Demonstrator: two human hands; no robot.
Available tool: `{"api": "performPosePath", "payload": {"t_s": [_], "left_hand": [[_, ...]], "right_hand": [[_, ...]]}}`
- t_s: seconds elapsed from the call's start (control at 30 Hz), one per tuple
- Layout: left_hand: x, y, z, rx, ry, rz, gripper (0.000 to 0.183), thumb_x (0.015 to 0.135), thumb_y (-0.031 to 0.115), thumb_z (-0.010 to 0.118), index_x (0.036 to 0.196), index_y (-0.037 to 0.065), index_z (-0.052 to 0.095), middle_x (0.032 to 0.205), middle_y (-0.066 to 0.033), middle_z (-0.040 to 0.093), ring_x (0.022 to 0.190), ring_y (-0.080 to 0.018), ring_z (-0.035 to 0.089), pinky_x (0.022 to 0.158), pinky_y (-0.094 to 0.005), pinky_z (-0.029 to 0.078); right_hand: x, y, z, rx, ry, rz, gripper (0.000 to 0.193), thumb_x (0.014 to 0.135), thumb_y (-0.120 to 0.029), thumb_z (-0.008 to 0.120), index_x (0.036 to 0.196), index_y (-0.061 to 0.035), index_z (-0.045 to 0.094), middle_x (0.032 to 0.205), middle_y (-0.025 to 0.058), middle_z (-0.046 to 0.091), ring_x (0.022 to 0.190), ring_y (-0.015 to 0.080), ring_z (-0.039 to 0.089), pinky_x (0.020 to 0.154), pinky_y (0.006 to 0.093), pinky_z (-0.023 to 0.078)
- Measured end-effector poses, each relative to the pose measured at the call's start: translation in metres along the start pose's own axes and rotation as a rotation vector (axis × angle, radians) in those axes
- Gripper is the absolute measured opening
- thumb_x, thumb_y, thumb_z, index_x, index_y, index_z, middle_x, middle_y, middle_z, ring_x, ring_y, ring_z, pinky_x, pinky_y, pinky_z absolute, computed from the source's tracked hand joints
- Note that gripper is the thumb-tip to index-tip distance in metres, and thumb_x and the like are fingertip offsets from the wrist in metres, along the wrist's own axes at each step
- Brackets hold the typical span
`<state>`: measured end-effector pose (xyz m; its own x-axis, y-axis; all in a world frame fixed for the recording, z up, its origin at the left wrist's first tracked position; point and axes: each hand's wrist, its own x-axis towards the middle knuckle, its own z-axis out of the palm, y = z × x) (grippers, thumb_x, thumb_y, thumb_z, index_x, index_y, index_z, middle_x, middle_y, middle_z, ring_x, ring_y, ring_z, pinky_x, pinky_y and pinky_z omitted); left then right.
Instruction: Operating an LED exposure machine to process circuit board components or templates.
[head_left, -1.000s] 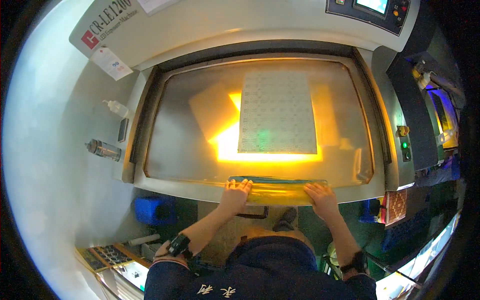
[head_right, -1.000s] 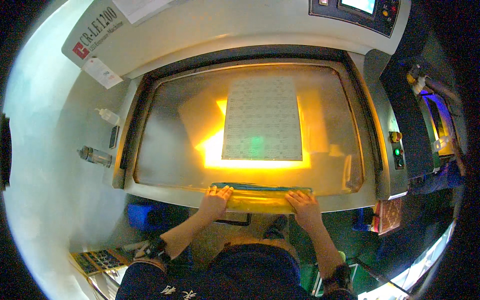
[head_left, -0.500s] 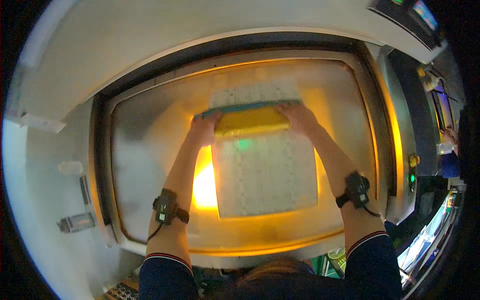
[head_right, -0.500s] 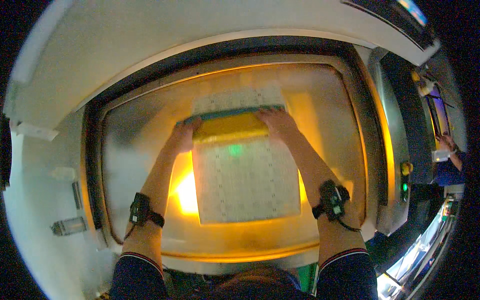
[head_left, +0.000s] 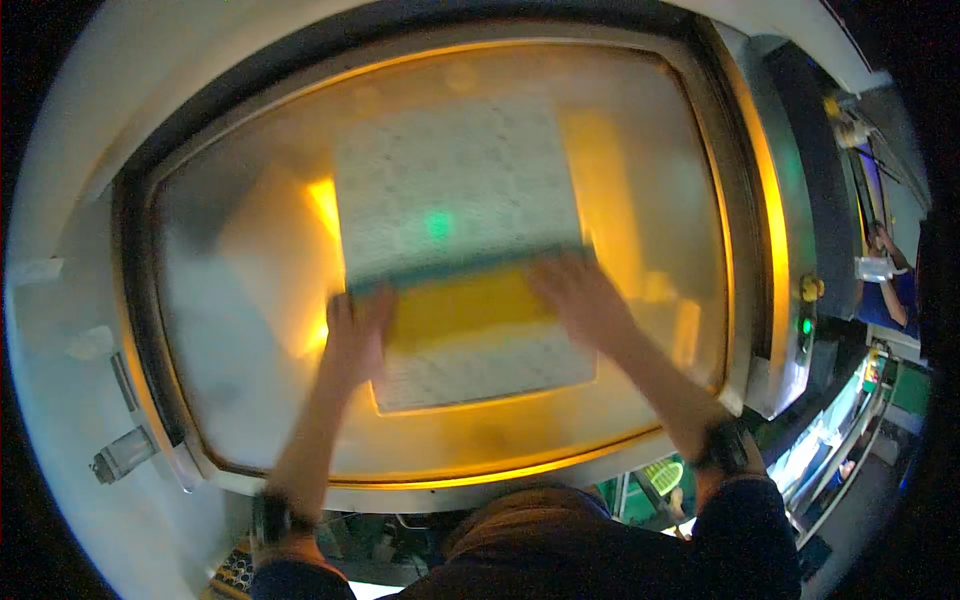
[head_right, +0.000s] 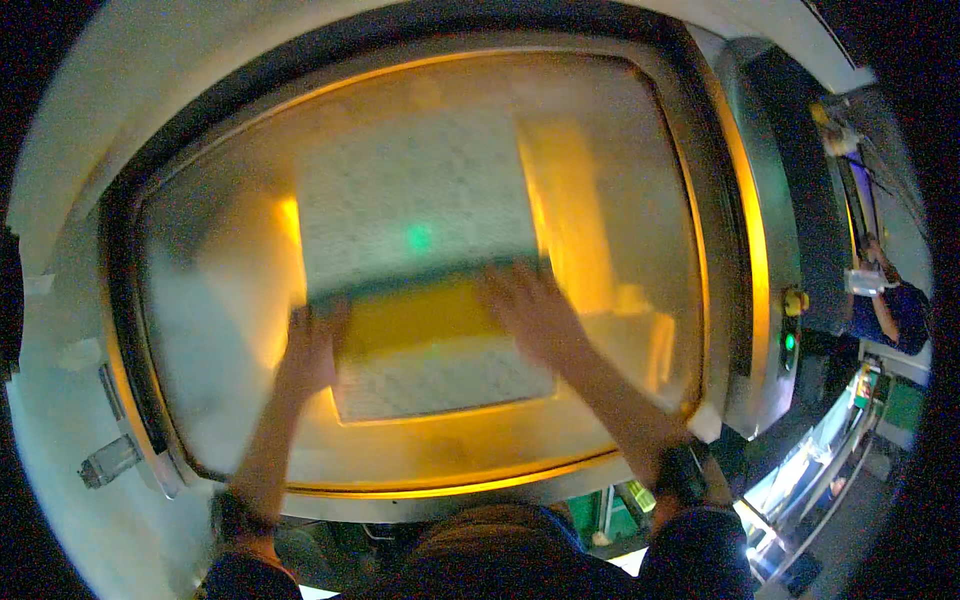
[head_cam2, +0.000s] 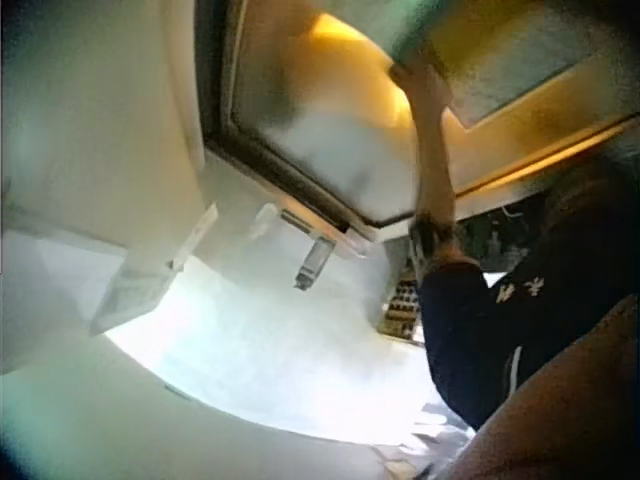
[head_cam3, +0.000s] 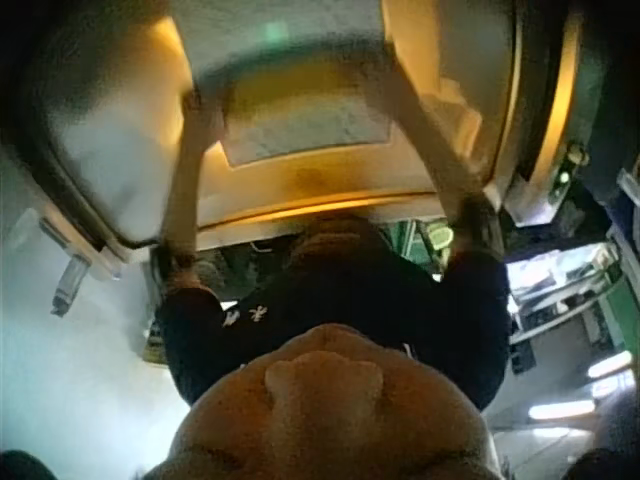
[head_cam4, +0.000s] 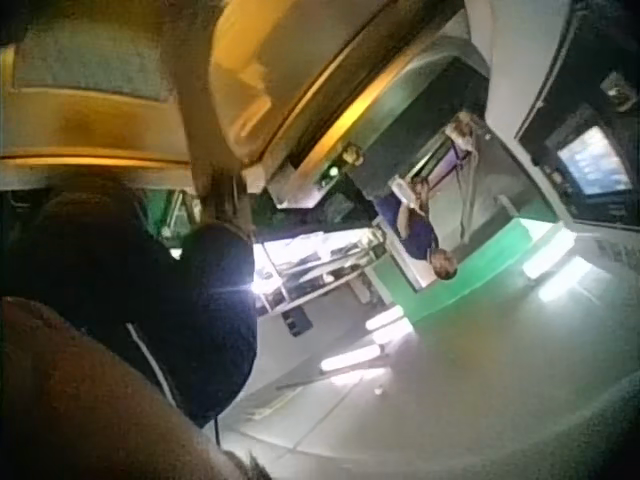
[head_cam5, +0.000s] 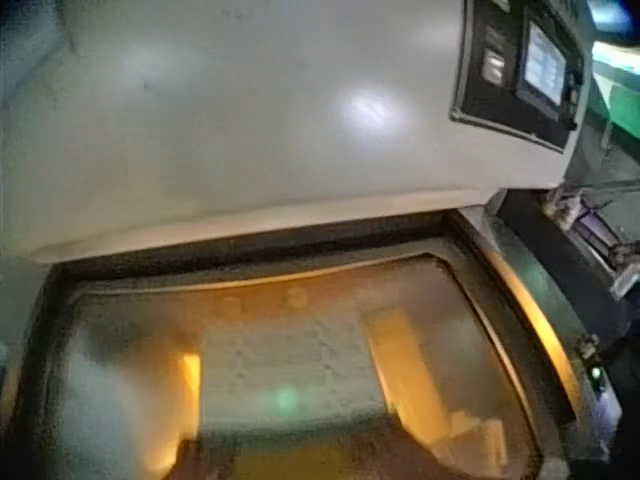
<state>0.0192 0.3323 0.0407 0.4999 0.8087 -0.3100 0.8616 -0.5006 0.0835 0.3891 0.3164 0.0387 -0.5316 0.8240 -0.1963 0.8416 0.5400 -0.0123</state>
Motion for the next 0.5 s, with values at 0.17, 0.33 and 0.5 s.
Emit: {"api": "performPosePath", "payload": {"t_s": [0.17, 0.33, 0.5], "left_hand": [[-0.18, 0.176, 0.002, -0.247, -0.249, 0.108, 0.064, 0.08, 0.013, 0.058, 0.143, 0.009, 0.045, 0.157, -0.0116, 0.031, 0.123, -0.0603, 0.041, 0.103, -0.0726, 0.029], [-0.04, 0.132, 0.005, -0.088, -0.041, 0.024, 0.059, 0.087, 0.014, 0.054, 0.144, 0.01, 0.042, 0.152, -0.0114, 0.038, 0.129, -0.0597, 0.034, 0.109, -0.0708, 0.022], [0.228, 0.015, -0.041, 0.108, 0.249, -0.068, 0.077, 0.079, 0.011, 0.065, 0.15, 0.015, 0.034, 0.145, -0.014, 0.047, 0.133, -0.0483, 0.038, 0.113, -0.0606, 0.025]], "right_hand": [[-0.23, -0.075, -0.032, 0.49, -0.24, 0.037, 0.06, 0.08, -0.012, 0.057, 0.139, -0.0178, 0.051, 0.141, 0.0137, 0.051, 0.131, 0.0417, 0.046, 0.109, 0.06, 0.033], [-0.131, 0.02, 0.003, 0.123, -0.142, -0.032, 0.056, 0.087, -0.015, 0.052, 0.143, -0.019, 0.046, 0.146, 0.0115, 0.047, 0.13, 0.0398, 0.047, 0.107, 0.0588, 0.037], [0.095, 0.197, 0.009, -0.13, 0.203, 0.175, 0.064, 0.085, -0.009, 0.054, 0.146, -0.0231, 0.041, 0.15, 0.0037, 0.044, 0.136, 0.0293, 0.043, 0.113, 0.0479, 0.035]]}}
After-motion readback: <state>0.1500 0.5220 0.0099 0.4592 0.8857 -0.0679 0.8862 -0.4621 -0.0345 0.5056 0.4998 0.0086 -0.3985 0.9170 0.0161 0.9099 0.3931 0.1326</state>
